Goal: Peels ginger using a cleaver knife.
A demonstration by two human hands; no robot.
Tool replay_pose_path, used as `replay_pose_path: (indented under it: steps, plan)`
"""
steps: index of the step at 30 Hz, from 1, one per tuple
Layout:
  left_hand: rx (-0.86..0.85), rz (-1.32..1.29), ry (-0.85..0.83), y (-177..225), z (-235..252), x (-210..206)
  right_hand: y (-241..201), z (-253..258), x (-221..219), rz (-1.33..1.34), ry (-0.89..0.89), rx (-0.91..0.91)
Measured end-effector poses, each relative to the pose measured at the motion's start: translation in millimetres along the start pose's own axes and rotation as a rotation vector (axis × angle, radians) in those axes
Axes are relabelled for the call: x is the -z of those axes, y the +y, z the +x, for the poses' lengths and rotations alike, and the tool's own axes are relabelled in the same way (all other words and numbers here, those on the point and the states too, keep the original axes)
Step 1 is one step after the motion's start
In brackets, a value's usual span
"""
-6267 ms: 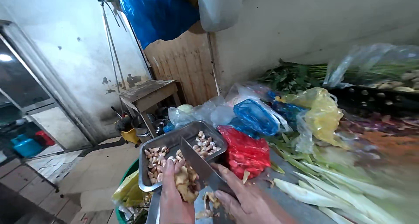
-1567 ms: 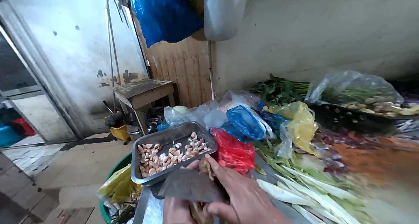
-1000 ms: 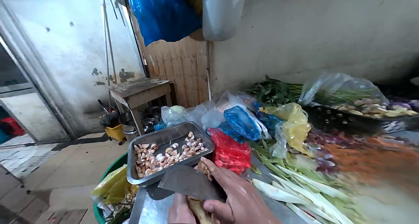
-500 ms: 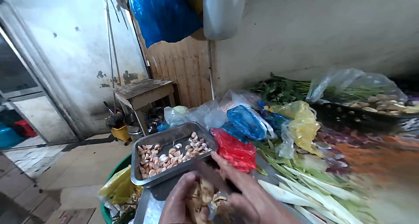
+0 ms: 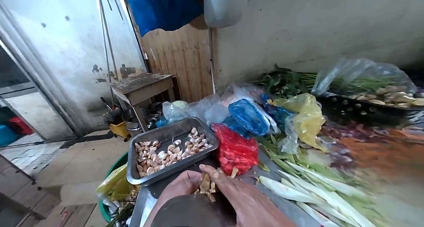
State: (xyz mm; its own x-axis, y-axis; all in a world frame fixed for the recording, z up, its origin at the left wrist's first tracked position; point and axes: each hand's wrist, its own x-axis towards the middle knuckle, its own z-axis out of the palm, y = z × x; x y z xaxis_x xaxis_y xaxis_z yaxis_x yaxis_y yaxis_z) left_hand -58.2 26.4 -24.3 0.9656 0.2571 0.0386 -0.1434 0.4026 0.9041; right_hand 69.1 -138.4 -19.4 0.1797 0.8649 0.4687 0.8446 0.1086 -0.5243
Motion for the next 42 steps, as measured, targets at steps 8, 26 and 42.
replay_pose_path:
  steps: [8,26,42]
  plan:
    - [0.158,-0.249,0.117,-6,-3,-18,14,1,-3,0.761,0.021,-0.04]
    - [0.457,0.308,-0.025,32,6,-6,13,-4,9,1.167,-0.424,-0.369]
    - [0.526,0.806,0.03,47,23,-30,1,-2,10,1.077,-0.381,-0.413]
